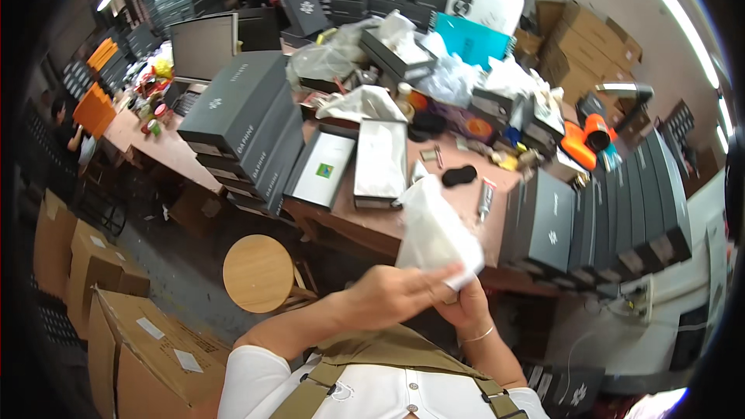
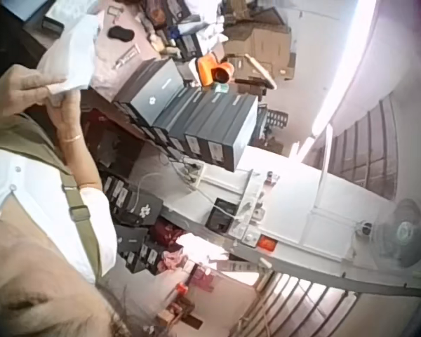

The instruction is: Cleaning and packing high-heeled shoes into boxes with tissue paper.

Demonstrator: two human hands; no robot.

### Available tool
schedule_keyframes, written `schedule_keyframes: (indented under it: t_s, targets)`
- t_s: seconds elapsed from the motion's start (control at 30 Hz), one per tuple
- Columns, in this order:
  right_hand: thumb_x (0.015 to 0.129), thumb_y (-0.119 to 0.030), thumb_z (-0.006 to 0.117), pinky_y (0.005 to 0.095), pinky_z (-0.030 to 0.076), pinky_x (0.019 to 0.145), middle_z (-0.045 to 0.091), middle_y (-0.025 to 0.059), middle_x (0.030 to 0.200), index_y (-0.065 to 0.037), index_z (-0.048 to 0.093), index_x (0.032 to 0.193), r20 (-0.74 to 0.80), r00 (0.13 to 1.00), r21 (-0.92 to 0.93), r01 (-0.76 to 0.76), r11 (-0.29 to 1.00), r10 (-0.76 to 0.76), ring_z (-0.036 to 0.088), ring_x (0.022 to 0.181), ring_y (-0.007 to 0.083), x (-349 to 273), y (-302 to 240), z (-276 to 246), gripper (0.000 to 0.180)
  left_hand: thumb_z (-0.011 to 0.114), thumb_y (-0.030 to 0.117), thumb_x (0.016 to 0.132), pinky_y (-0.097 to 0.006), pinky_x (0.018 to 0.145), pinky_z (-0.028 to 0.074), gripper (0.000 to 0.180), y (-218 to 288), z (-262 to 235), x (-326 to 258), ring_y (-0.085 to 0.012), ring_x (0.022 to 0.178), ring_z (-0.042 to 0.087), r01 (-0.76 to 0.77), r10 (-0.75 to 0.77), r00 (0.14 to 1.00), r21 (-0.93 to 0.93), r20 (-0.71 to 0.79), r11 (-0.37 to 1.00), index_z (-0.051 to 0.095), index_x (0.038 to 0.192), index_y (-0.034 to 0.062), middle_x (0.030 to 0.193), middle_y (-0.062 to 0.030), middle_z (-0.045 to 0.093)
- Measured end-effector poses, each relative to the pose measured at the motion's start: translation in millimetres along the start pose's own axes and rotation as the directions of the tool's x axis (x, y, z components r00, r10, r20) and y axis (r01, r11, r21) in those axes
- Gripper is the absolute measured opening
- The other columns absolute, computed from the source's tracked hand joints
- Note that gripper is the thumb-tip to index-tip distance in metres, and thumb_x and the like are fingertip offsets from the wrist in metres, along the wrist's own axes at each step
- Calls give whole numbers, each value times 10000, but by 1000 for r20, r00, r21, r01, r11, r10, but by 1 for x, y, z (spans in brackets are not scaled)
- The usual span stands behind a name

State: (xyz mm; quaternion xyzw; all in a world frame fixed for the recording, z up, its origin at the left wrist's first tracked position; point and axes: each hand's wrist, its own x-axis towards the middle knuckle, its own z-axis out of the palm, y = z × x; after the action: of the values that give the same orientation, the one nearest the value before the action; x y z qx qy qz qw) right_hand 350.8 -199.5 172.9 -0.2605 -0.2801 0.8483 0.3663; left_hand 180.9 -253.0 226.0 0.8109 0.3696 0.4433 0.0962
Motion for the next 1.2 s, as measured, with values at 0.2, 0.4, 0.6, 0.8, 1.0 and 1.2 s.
schedule_keyframes:
  t_s: [0.2, 0.4, 0.6, 0.8, 1.0, 1.2]
  targets:
    - [853, -462, 577, 475, 466, 913, 524, 122, 1279, -76, 349, 1380, -17, 996, -12, 82, 997, -82, 552, 1108, 312, 88, 1, -8, 692, 528, 84, 883, -245, 681, 550, 323, -53, 14, 17, -187, 808, 652, -219, 241, 954, -133, 177, 967, 567, 1189, -9, 1258, -116, 562]
    - [852, -482, 568, 488, 457, 918, 532, 125, 1267, -97, 355, 1381, -2, 999, -38, -33, 999, 33, 550, 1107, 323, 122, -20, -34, 688, 520, 111, 888, -283, 663, 561, 327, -85, 30, 30, -220, 797, 660, -108, 184, 921, -227, 342, 968, 545, 1187, -19, 1207, -115, 594]
    - [851, -503, 558, 502, 448, 923, 540, 128, 1255, -119, 361, 1382, 116, 964, -197, -212, 957, 238, 548, 1106, 334, 188, -31, -54, 684, 661, 164, 832, -335, 907, 483, 567, -140, 36, 22, -268, 1126, 555, 219, -206, 975, -484, 80, 847, 416, 1339, 101, 1365, -156, 442]
    - [850, -523, 548, 516, 439, 928, 548, 131, 1243, -140, 366, 1383, 276, 798, -550, -326, 769, 536, 546, 1105, 345, 236, -28, -62, 680, 737, 283, 789, -375, 985, 397, 762, -217, 47, 34, -214, 1161, 475, 113, -967, 249, -993, 62, -35, 319, 1372, 27, 1258, -106, 487]
    - [849, -543, 538, 530, 429, 933, 557, 134, 1230, -161, 372, 1384, 180, 717, -693, -394, 604, 674, 543, 1104, 356, 246, -18, -75, 677, 766, 219, 734, -340, 874, 481, 663, -245, -13, 26, -176, 999, 554, -29, -938, -29, -937, -346, 347, 416, 1262, 23, 1119, -77, 555]
    - [810, -741, 395, 562, 354, 990, 556, 141, 1239, -202, 241, 1445, 56, 958, 184, -288, 940, 282, 511, 1144, 374, 261, -23, -28, 847, 719, 72, 778, -292, 881, 459, 600, -300, 7, 56, -121, 1018, 532, 217, -837, 243, -814, -490, 540, 407, 1291, 70, 1136, -24, 545]
